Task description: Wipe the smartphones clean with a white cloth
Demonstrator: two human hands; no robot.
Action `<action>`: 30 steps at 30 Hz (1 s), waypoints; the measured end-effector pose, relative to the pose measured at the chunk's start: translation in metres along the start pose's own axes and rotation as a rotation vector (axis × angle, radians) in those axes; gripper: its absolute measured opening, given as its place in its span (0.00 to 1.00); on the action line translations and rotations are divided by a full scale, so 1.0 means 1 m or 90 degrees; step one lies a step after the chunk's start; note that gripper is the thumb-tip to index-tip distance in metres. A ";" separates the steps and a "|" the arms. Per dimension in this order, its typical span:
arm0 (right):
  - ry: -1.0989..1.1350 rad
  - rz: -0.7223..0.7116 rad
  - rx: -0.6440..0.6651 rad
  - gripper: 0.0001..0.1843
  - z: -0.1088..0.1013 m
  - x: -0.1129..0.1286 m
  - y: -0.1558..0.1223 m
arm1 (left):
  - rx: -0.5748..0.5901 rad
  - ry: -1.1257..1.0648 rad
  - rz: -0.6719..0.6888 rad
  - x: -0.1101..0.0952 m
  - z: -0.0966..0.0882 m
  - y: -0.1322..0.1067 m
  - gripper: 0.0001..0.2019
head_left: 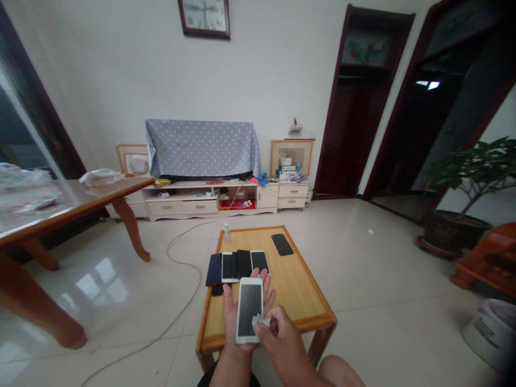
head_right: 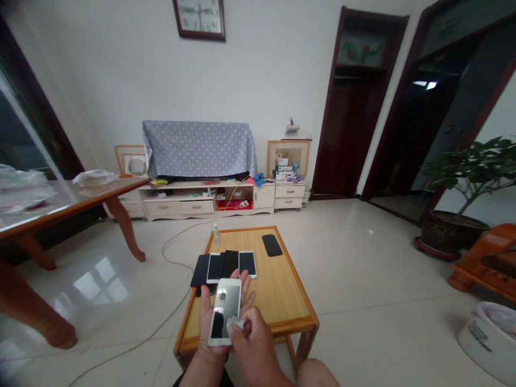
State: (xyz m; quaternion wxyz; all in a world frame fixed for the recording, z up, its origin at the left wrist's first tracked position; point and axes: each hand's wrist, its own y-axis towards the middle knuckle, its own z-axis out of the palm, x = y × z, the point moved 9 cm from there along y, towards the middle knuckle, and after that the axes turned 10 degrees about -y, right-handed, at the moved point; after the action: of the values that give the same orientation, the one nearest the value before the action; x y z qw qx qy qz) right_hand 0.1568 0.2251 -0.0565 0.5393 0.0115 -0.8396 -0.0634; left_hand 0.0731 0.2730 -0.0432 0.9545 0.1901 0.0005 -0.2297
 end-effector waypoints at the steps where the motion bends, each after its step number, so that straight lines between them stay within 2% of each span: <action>1: 0.007 -0.006 -0.014 0.12 -0.003 0.002 0.006 | 0.005 0.003 -0.006 0.002 0.000 0.001 0.46; 6: 0.010 0.002 -0.072 0.15 -0.013 -0.001 0.026 | 0.010 0.011 -0.006 0.004 0.000 0.003 0.45; 11: 0.008 0.010 -0.054 0.15 -0.005 -0.011 0.021 | -0.010 0.008 -0.005 0.003 -0.006 0.004 0.45; 14: -0.032 -0.011 -0.057 0.12 -0.007 -0.007 0.024 | -0.035 -0.013 -0.005 0.007 -0.011 0.004 0.43; 18: -0.101 -0.074 -0.097 0.06 -0.023 0.012 0.040 | -0.087 -0.021 0.000 0.015 -0.018 0.004 0.41; 21: -0.175 -0.152 -0.124 0.03 -0.029 0.029 0.039 | -0.107 -0.013 0.008 0.015 -0.025 0.003 0.40; 26: -0.272 -0.339 -0.045 0.08 -0.001 0.053 -0.001 | -0.098 0.004 0.014 0.008 -0.030 0.003 0.38; 28: -0.292 -0.363 -0.031 0.07 0.003 0.057 -0.005 | -0.118 0.030 0.005 0.009 -0.031 0.004 0.35; 30: -0.314 -0.346 -0.078 0.06 -0.007 0.060 0.004 | -0.141 0.053 -0.008 0.013 -0.028 0.004 0.31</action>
State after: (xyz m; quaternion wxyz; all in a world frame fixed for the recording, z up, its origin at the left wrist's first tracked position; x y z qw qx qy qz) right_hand 0.1387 0.2235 0.0011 0.2837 0.1865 -0.9053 -0.2553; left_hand 0.0886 0.2813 -0.0688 0.9674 0.0928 0.0664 -0.2262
